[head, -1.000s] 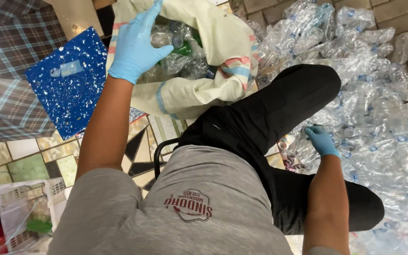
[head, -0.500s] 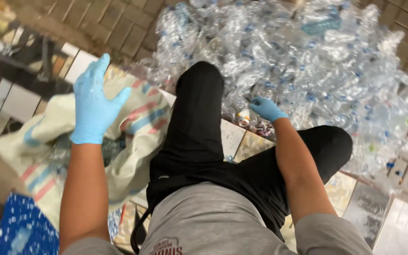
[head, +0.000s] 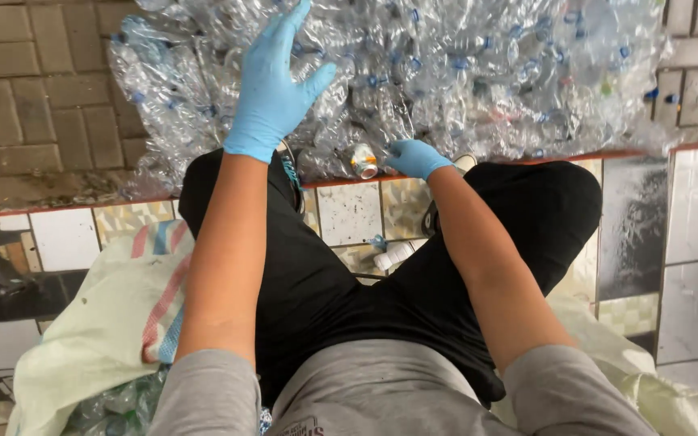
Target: Sorting and bagging plastic bottles from a pile into a large sack
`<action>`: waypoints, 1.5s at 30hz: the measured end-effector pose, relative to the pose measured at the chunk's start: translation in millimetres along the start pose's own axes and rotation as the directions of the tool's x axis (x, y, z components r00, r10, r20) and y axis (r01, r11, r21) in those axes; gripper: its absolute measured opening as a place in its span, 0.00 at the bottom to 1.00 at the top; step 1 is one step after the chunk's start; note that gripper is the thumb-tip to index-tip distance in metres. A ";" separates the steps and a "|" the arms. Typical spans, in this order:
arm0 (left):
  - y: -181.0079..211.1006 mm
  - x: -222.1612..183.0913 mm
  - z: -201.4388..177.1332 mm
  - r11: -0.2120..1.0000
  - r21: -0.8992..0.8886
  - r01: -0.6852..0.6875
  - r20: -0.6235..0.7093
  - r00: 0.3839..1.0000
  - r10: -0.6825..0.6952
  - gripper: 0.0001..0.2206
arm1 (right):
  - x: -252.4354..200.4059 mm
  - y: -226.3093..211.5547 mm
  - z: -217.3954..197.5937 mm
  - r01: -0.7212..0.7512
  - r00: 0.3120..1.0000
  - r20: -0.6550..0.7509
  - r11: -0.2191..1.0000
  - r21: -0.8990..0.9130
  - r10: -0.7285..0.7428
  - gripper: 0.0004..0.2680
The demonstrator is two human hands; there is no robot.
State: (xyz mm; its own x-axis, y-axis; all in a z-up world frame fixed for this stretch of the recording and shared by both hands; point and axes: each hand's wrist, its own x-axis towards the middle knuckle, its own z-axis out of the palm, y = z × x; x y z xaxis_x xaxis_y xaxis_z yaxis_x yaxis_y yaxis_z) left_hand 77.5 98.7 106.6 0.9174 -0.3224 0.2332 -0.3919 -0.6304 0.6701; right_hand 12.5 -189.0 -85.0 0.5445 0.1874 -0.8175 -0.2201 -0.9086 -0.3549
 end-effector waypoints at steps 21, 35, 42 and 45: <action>2.2 24.0 9.1 0.968 0.164 0.189 0.324 0.917 -0.234 0.31 | 145.6 -63.5 72.0 -0.031 0.917 -0.194 0.547 0.837 0.349 0.25; -14.6 7.3 9.4 0.951 0.256 0.175 0.396 0.878 -0.268 0.28 | 188.0 -82.0 107.2 -0.137 0.868 -0.072 0.377 0.916 0.491 0.22; -42.3 -1.5 54.0 0.933 0.282 0.222 0.510 0.789 -0.342 0.32 | 171.3 -35.4 96.0 0.170 0.861 -0.342 0.420 0.892 0.377 0.06; -28.2 13.2 56.6 0.854 0.347 0.388 0.547 0.656 -0.520 0.41 | 117.6 -58.6 43.1 0.288 0.854 -0.387 0.304 0.908 0.347 0.10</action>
State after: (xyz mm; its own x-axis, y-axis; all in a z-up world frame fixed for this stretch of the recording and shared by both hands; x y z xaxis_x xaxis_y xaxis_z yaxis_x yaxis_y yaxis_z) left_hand 96.8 72.3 50.8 0.7678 -0.2700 -0.5811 -0.0025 -0.9082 0.4186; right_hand 54.6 -97.6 -179.9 0.7017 -0.2994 -0.6464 -0.6455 0.1168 -0.7548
